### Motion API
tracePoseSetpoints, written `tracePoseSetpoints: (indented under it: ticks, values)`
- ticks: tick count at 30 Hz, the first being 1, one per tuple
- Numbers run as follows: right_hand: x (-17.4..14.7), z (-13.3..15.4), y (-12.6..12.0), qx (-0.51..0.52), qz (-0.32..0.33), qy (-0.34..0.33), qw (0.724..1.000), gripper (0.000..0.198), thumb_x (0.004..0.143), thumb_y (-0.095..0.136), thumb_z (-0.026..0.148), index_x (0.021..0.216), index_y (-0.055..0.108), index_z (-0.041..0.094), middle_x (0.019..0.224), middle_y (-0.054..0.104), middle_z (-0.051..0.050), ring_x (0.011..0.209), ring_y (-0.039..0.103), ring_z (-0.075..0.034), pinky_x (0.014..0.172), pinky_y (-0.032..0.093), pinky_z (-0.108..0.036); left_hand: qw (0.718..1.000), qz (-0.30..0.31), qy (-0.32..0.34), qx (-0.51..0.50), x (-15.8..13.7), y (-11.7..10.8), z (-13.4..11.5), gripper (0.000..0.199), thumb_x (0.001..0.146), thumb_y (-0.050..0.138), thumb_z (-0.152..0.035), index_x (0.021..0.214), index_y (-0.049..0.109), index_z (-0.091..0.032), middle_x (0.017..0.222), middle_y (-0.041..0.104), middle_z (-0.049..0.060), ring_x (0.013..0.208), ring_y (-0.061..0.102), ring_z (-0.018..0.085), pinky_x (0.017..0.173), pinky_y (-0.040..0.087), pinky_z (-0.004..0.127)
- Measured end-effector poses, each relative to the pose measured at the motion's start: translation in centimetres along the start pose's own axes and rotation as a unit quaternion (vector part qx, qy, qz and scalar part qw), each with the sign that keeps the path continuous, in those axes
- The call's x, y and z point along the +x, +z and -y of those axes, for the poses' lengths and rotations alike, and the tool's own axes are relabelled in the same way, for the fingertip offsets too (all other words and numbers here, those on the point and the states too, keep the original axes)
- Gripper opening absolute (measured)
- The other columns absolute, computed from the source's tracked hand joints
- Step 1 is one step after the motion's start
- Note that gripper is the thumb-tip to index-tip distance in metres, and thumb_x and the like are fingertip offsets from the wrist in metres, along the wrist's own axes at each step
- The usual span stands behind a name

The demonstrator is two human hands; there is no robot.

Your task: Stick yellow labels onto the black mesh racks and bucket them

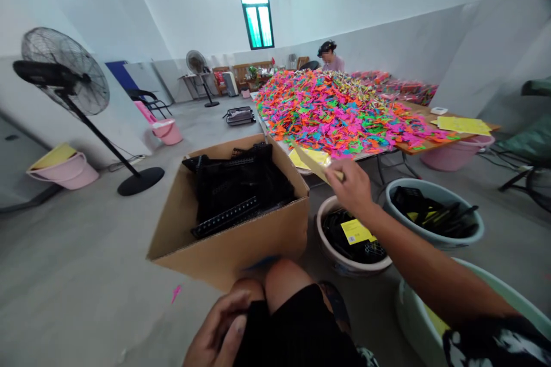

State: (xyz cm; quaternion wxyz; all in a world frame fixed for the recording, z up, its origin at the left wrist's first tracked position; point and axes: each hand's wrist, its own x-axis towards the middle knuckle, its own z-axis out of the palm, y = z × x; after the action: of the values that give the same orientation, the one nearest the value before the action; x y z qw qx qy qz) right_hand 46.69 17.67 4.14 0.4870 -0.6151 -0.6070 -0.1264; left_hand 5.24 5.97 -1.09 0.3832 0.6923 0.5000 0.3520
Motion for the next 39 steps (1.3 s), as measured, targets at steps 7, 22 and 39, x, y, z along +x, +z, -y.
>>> tracePoseSetpoints:
  ticks: [7, 22, 39]
  values:
    - [-14.9, 14.6, -5.4, 0.234, 0.107, -0.262, 0.930, 0.019, 0.088, 0.077, 0.012, 0.093, 0.066, 0.027, 0.093, 0.077, -0.002, 0.088, 0.072, -0.021, 0.087, 0.056, -0.042, 0.904, 0.124, -0.077, -0.402, -0.7, 5.4, -5.3, 0.069, 0.091, 0.066, -0.069, 0.145, 0.062, -0.026, 0.150, 0.063, 0.016, 0.135, 0.062, 0.037, 0.107, 0.056, 0.053]
    - [-20.6, 15.4, -3.0, 0.450, 0.246, 0.288, 0.809, 0.049, 0.097, 0.068, 0.045, 0.140, 0.054, 0.028, 0.120, 0.076, -0.008, 0.101, 0.076, -0.027, 0.086, 0.066, -0.046, 0.920, -0.021, -0.175, -0.351, -5.3, 2.3, -2.5, 0.043, 0.077, 0.090, -0.041, 0.112, 0.079, -0.019, 0.123, 0.079, 0.013, 0.111, 0.076, 0.036, 0.098, 0.063, 0.051]
    - [-21.8, 21.0, -3.0, 0.471, 0.390, 0.165, 0.774, 0.047, 0.110, 0.043, 0.053, 0.145, 0.055, 0.023, 0.145, 0.062, -0.010, 0.133, 0.059, -0.023, 0.118, 0.046, -0.042, 0.909, -0.073, -0.128, -0.389, -5.6, 8.1, -0.9, 0.040, 0.083, 0.084, -0.045, 0.111, 0.072, -0.019, 0.115, 0.081, 0.007, 0.097, 0.076, 0.023, 0.090, 0.059, 0.035]
